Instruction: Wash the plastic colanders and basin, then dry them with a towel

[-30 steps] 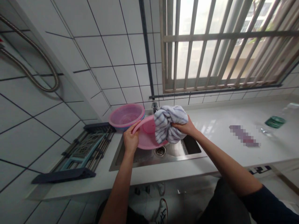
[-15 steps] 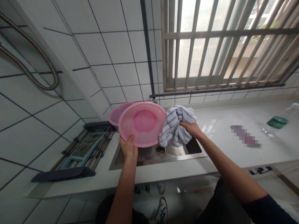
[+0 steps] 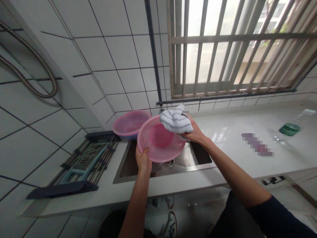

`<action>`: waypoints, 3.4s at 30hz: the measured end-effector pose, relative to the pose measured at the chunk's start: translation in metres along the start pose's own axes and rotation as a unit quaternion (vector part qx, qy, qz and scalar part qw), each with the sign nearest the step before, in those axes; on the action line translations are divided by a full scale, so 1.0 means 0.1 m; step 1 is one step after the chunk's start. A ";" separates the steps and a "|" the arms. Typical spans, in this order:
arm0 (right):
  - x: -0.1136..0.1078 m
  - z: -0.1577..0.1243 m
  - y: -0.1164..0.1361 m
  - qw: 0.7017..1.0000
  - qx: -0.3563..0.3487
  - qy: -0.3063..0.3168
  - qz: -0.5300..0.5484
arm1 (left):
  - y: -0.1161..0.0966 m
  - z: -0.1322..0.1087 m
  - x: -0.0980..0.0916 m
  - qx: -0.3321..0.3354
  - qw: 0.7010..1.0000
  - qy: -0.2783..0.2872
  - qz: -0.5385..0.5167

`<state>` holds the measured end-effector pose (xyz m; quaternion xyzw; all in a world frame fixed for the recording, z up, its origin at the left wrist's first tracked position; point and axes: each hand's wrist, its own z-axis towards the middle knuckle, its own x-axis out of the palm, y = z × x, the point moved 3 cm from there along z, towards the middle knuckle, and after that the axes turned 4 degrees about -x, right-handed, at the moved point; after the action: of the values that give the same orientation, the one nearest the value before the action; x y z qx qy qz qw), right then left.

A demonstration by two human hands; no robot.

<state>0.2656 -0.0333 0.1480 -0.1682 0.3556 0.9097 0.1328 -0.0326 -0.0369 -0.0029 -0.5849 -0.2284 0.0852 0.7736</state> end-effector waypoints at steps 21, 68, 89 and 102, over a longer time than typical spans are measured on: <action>0.19 0.04 0.32 0.978 -0.092 0.048 -0.181 | -1.21 0.36 0.49 0.165 0.919 0.236 0.271; 0.53 -0.72 -0.52 0.927 0.249 -0.227 0.164 | -0.50 -0.10 0.35 -0.071 0.976 -0.083 -0.190; 0.05 -0.43 0.10 0.994 -0.052 -0.016 -0.090 | -1.22 0.05 0.36 0.148 0.929 0.260 0.218; 0.07 -0.56 -0.09 0.985 0.041 -0.164 -0.038 | -0.47 -0.11 0.16 -0.023 0.998 0.063 -0.003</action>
<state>0.2743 -0.0650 0.1010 -0.0244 0.3597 0.9038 0.2304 -0.0202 -0.0544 0.0433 -0.6062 -0.1829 0.0410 0.7729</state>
